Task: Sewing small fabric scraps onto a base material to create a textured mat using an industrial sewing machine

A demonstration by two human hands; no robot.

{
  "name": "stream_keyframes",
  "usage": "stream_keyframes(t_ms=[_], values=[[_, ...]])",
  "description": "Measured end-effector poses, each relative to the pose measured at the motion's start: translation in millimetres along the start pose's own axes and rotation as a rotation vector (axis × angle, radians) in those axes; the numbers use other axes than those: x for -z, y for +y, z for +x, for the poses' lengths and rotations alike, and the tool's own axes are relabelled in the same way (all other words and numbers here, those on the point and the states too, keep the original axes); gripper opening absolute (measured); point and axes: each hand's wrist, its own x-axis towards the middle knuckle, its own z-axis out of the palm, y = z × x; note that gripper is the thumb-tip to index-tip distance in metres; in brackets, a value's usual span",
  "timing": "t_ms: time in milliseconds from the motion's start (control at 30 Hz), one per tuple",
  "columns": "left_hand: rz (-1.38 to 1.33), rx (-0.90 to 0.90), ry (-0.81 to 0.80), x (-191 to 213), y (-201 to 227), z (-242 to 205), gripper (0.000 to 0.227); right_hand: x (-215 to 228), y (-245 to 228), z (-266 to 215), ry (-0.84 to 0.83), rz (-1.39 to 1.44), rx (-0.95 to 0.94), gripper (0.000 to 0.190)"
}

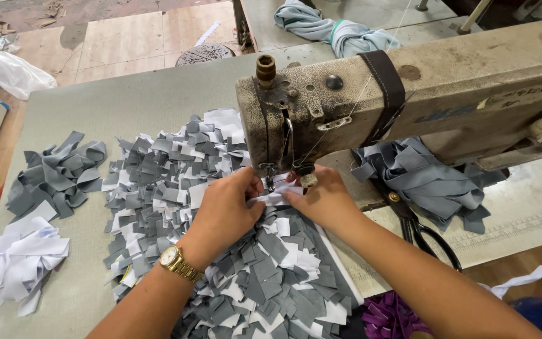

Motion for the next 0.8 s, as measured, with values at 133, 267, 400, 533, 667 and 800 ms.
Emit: stream_keyframes(t_ms=[133, 267, 400, 533, 667, 800], values=[[0.014, 0.015, -0.042, 1.1, -4.7, -0.7, 0.029, 4.9, 5.5, -4.2, 0.036, -0.067, 0.096, 0.029], [-0.021, -0.167, -0.006, -1.7, -8.8, -13.4, 0.036, 12.2, 1.9, -7.6, 0.048, -0.192, 0.198, 0.035], [0.179, -0.444, 0.06, -7.9, -12.0, -21.4, 0.028, 14.4, 14.0, -10.9, 0.031, -0.359, 0.454, 0.029], [0.327, -0.575, 0.157, -14.1, -21.0, -20.8, 0.031, 9.0, 26.5, -7.7, 0.059, -0.525, 0.809, 0.016], [0.365, -0.647, 0.231, -18.1, -29.6, -22.0, 0.029, -1.6, 53.5, -1.5, -0.072, -0.611, 0.806, 0.025], [0.398, -0.861, 0.24, -10.1, -12.1, -27.3, 0.038, 7.5, 23.8, -10.1, -0.156, -0.672, 0.687, 0.031]])
